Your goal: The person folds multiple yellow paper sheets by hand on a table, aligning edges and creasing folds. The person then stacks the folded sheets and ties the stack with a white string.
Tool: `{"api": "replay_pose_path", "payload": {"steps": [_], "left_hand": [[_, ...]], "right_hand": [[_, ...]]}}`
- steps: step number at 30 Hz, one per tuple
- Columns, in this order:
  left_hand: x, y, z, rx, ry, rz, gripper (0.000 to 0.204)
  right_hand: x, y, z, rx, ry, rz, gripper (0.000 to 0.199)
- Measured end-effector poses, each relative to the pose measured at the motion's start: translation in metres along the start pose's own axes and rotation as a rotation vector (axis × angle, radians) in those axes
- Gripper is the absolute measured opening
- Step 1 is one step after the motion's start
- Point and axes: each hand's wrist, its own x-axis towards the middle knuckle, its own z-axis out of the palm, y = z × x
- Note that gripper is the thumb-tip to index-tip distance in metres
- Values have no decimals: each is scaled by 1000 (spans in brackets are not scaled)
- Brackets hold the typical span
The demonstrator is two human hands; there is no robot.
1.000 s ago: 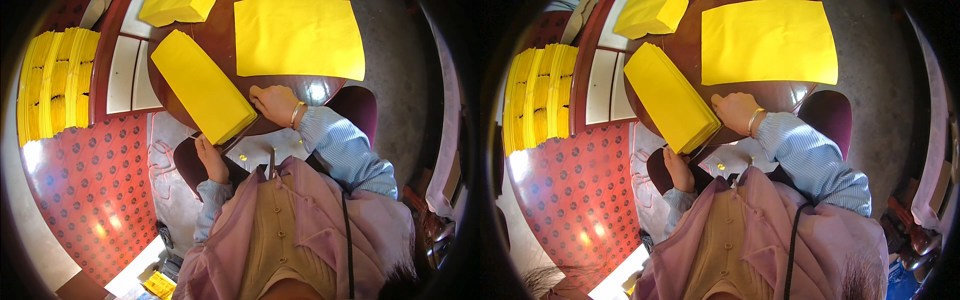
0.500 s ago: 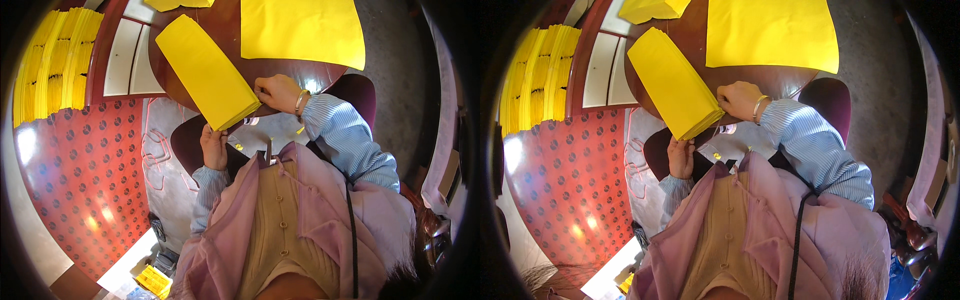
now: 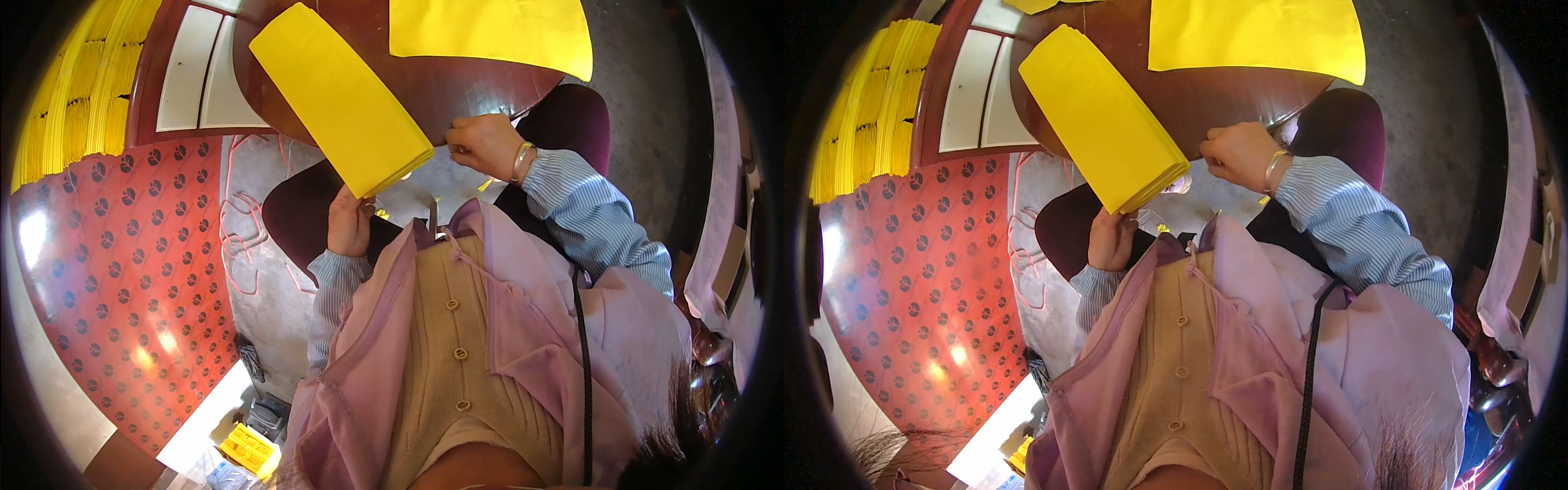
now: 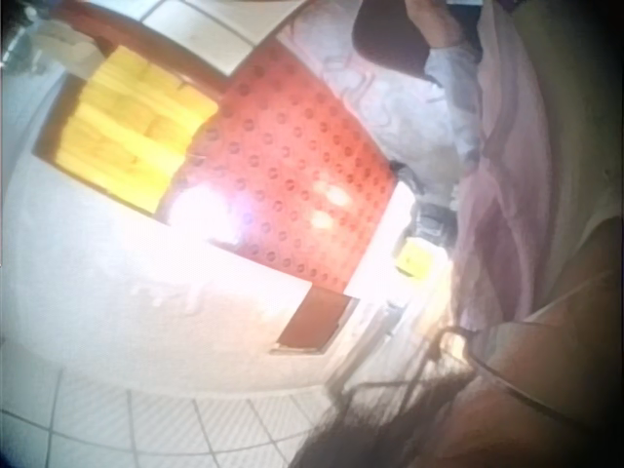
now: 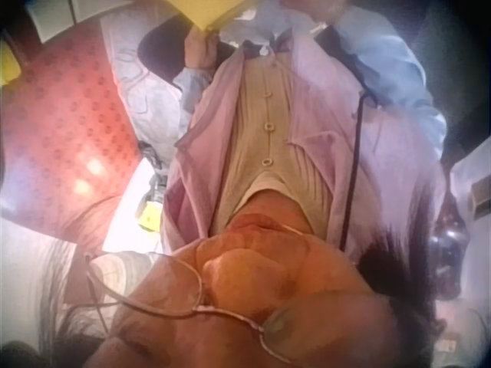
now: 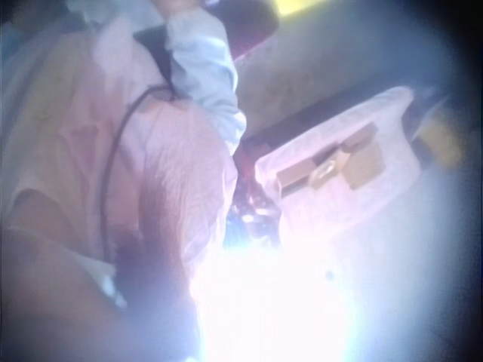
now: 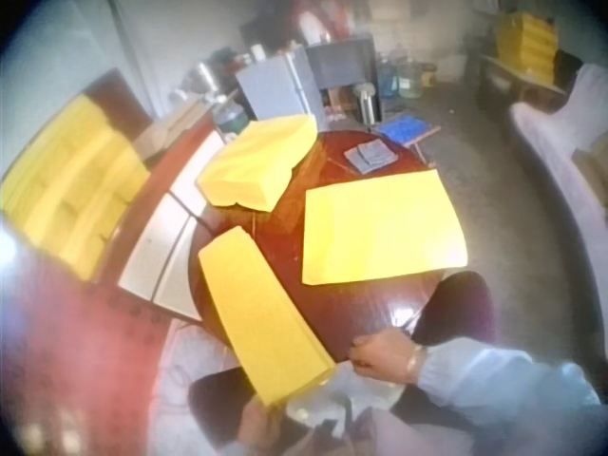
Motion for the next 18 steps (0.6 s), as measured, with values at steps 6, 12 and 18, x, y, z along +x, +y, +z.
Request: {"api": "replay_pose_path", "payload": {"steps": [6,12,18], "left_hand": [[25,5,12,-108,176,35,29],[50,29,2,-15,165,346,39],[56,38,0,222,201,476,40]], "right_hand": [[14,-9,1,-18,-84,80,13],[41,-4,-12,132,-111,191,14],[83,13,-19,108,-107,164,16]]}}
